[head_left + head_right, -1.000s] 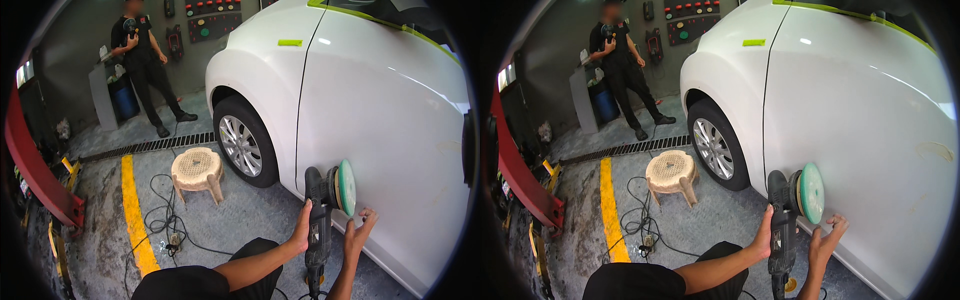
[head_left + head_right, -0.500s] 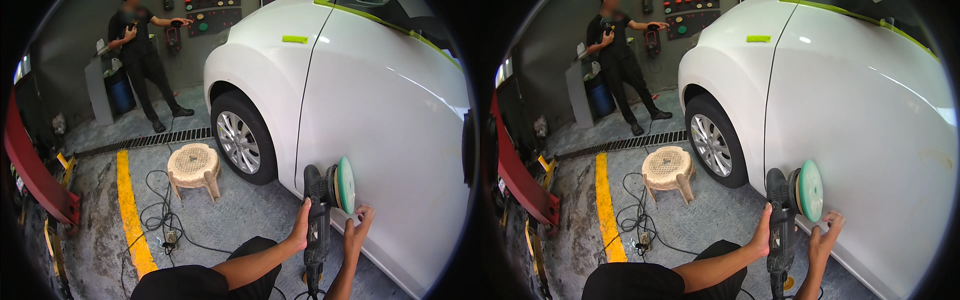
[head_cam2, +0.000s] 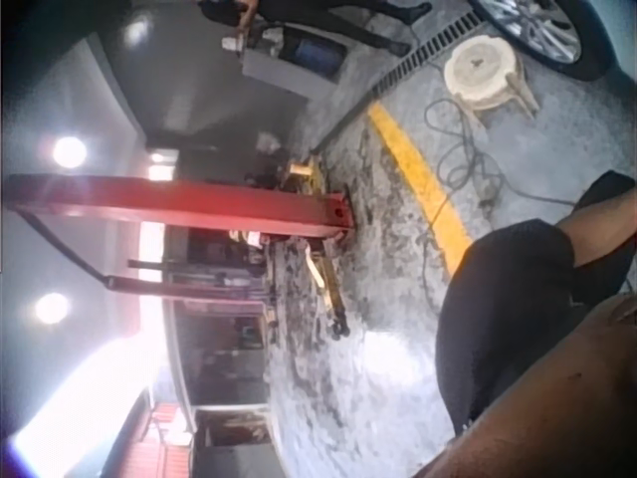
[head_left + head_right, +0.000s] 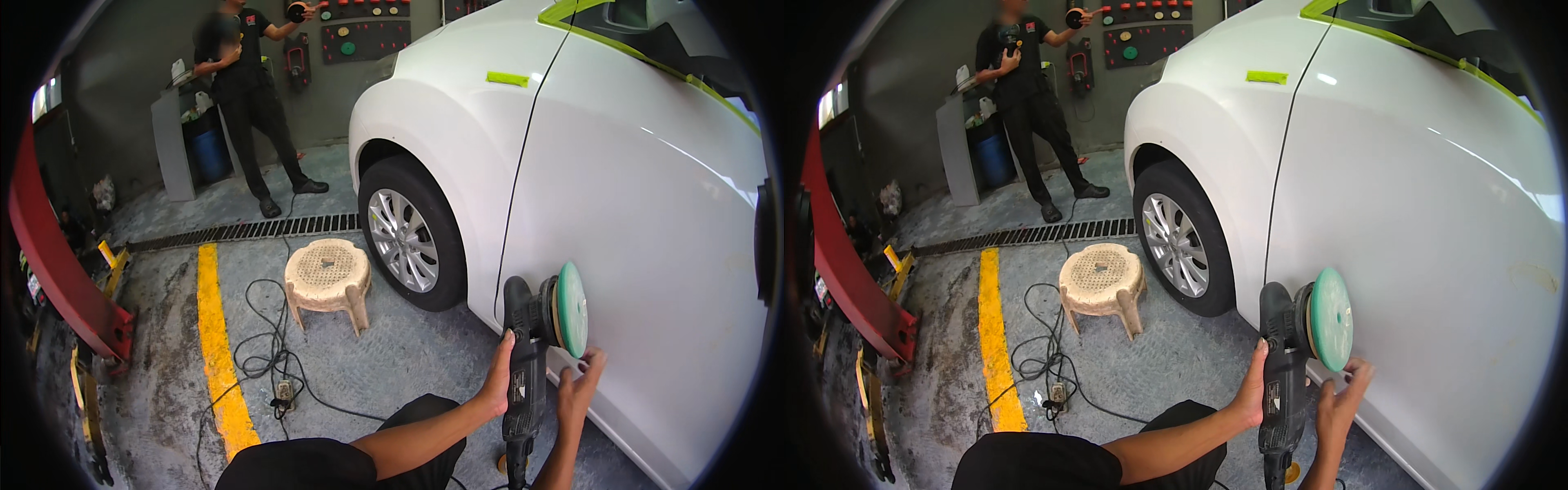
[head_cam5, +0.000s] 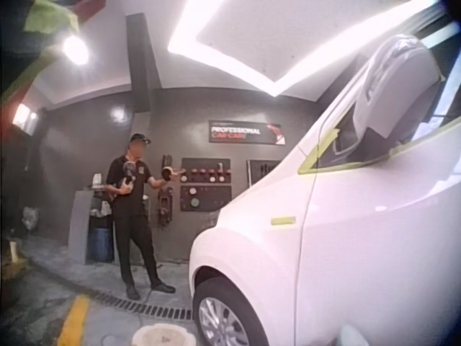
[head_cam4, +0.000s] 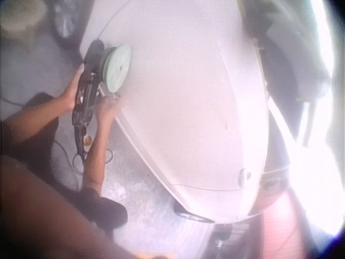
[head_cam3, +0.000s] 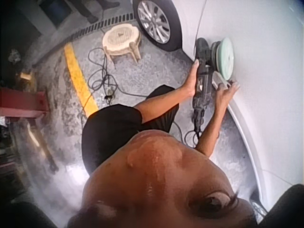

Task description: The person uses a rotary polisher with a green pad to polish the side panel of a white car. They move the tool in circular motions across the door and lower body, maintaining contact with the surface throughout the clip.

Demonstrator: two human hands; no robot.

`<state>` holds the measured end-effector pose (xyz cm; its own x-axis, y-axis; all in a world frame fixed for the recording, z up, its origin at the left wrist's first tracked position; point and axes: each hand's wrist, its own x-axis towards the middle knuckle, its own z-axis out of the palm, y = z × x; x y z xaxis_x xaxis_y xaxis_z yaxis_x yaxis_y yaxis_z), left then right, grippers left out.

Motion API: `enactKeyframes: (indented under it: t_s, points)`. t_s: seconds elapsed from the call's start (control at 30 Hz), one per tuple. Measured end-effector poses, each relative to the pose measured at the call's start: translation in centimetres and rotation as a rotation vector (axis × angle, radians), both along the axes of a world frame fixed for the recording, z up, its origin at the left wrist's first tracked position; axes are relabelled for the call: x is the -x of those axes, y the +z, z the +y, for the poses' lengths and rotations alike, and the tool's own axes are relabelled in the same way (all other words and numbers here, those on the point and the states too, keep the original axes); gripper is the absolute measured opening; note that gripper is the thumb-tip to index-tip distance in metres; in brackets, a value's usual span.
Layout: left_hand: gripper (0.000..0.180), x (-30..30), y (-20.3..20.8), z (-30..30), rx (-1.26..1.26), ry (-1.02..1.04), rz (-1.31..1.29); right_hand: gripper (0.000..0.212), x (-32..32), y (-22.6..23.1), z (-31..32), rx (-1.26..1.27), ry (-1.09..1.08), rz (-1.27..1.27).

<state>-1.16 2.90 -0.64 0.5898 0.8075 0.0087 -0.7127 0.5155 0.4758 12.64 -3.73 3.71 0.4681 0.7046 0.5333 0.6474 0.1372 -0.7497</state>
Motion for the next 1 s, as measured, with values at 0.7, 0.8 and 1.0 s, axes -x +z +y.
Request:
enactKeyframes:
  t_s: [0.7,0.8,1.0]
  points:
    - [0.084,1.8,2.0,0.7,0.04,-0.004,-0.057,0.037,-2.1,-4.3,-6.7,0.237,-0.008,-0.013]
    - [0.083,1.6,1.9,0.4,0.065,-0.002,-0.046,0.04,-2.1,-4.6,-7.1,0.244,-0.04,-0.001]
    - [0.083,1.5,2.3,0.1,0.023,-0.016,-0.042,0.052,-1.2,-2.8,-7.3,0.26,-0.016,-0.141]
